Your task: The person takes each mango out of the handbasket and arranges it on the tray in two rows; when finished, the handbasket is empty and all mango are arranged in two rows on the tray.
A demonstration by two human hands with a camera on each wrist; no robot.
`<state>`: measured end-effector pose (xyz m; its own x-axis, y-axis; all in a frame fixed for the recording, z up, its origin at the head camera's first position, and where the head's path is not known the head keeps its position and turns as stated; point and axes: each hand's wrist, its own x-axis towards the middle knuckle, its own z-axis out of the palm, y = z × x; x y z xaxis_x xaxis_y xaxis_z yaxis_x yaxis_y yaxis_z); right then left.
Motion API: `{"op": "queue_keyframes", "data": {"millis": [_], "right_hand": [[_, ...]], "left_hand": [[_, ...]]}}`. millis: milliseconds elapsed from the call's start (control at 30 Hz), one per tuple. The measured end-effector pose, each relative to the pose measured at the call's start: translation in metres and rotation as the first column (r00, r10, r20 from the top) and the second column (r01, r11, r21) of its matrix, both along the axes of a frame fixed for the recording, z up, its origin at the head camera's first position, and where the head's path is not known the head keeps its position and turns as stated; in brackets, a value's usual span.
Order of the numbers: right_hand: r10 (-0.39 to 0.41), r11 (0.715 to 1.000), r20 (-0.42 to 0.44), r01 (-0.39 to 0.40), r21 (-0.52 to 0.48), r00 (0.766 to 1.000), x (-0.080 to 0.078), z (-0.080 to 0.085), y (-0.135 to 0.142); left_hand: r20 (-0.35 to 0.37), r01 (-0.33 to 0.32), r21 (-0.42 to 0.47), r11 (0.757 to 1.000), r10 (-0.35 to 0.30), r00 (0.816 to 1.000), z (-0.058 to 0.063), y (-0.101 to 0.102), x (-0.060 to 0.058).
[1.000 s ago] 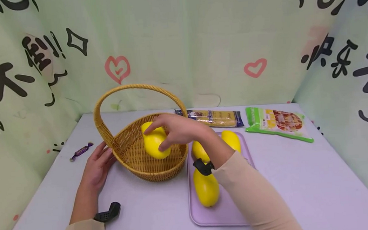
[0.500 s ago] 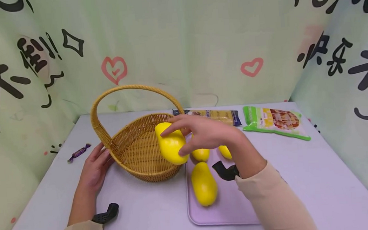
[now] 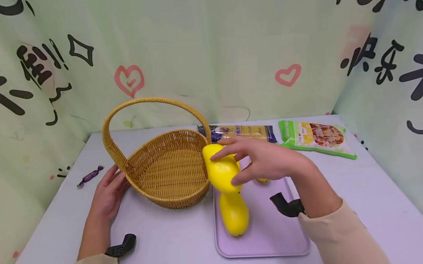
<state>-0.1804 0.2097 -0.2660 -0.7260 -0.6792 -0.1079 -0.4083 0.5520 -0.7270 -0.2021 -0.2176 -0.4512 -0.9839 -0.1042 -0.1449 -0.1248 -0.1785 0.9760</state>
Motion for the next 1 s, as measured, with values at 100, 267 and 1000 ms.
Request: {"op": "queue_keyframes", "data": {"millis": [100,267,1000], "right_hand": [[-0.028,1.0,0.002,0.028,0.005,1.0,0.004,-0.004,0.012],[-0.104,0.994,0.02,0.103,0.034,0.994,0.012,-0.015,0.035],[-0.228,0.974,0.214,0.221,0.056,0.95,0.052,-0.101,0.091]], "left_hand": [[0.004,-0.005,0.002,1.0,0.005,1.0,0.0,0.0,0.001],[0.002,-0.006,0.007,1.0,0.006,1.0,0.001,0.001,0.001],[0.002,-0.009,0.006,1.0,0.009,1.0,0.001,0.001,0.001]]}}
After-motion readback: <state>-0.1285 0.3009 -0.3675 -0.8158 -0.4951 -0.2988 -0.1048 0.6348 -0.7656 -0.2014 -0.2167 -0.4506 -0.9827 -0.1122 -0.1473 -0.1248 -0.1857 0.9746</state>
